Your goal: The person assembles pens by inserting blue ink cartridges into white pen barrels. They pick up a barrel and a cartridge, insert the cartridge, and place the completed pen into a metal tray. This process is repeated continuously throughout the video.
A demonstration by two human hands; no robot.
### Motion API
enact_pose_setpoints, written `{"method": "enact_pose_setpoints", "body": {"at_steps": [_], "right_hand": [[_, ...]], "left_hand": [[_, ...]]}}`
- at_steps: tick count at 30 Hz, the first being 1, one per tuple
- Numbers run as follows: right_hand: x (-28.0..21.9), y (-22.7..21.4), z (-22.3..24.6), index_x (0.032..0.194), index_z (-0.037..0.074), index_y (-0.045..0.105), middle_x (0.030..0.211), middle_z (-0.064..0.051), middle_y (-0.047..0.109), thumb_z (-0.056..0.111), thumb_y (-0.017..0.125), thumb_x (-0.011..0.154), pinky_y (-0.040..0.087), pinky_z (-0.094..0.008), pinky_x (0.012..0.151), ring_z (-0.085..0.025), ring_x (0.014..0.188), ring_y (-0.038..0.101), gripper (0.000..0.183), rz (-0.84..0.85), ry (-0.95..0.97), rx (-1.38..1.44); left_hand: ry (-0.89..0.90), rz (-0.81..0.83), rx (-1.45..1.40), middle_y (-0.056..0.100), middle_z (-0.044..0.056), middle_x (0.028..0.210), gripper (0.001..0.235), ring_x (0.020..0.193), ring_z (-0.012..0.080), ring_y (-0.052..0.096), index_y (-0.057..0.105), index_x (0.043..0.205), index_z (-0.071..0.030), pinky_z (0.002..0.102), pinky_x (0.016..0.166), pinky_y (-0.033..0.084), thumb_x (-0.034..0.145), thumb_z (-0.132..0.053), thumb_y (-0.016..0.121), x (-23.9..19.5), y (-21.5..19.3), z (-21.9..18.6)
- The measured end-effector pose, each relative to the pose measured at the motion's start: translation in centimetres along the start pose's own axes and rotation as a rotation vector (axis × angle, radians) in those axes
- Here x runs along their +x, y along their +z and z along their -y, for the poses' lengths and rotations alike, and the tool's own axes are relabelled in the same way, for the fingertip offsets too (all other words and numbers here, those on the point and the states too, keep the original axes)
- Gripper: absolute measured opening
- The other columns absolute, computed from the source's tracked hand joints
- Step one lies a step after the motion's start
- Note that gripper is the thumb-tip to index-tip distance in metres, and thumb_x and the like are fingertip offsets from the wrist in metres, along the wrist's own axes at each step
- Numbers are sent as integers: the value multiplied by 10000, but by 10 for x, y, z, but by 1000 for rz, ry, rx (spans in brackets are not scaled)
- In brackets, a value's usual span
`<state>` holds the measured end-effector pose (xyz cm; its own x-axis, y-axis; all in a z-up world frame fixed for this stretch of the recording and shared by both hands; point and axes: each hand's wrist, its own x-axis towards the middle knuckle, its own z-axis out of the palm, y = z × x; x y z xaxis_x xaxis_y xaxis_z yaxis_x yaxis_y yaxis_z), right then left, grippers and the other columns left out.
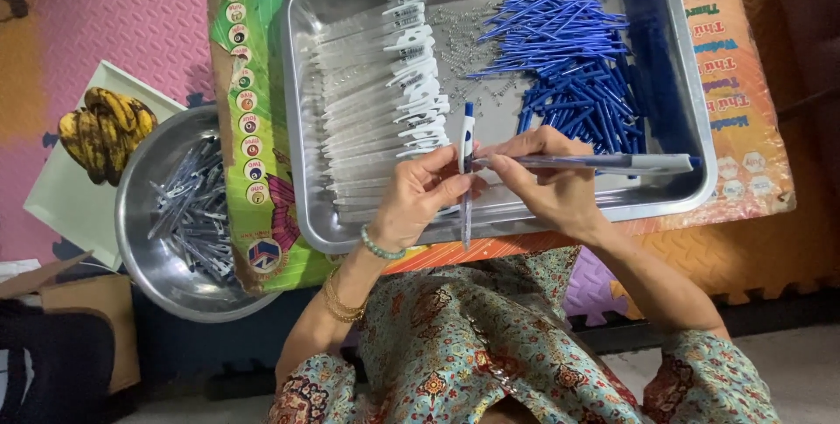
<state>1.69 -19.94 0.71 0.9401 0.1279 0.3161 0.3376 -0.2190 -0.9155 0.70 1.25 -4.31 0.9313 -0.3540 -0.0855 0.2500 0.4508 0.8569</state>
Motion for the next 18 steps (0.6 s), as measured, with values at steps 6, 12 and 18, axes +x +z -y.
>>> {"method": "enact_pose_setpoints", "body": {"at_steps": [6, 12, 18], "right_hand": [[0, 1, -6, 955, -14, 765, 946, -185, 850, 127, 891, 972, 375, -214, 403, -107, 537, 606, 189, 13, 6, -44], [5, 8, 4, 920, -20, 771, 919, -222, 839, 41, 850, 979, 553, -280, 528, -292, 739, 824, 116, 42, -133, -8], [5, 0, -3, 946, -22, 761, 934, -225, 831, 93, 862, 975, 555, -322, 552, -315, 784, 827, 155, 93, -51, -43]], "left_hand": [[15, -15, 47, 796, 211, 1195, 482, 1036, 196, 764, 678, 1444, 90, 440, 906, 707, 986, 27, 814, 0, -1, 2], [67, -55, 103, 818, 211, 1131, 438, 1000, 204, 794, 723, 1373, 83, 414, 872, 719, 961, 11, 850, -1, 2, -2], [68, -45, 85, 821, 219, 1108, 414, 991, 218, 802, 732, 1343, 79, 423, 870, 719, 957, -6, 853, -2, -2, 1]]}}
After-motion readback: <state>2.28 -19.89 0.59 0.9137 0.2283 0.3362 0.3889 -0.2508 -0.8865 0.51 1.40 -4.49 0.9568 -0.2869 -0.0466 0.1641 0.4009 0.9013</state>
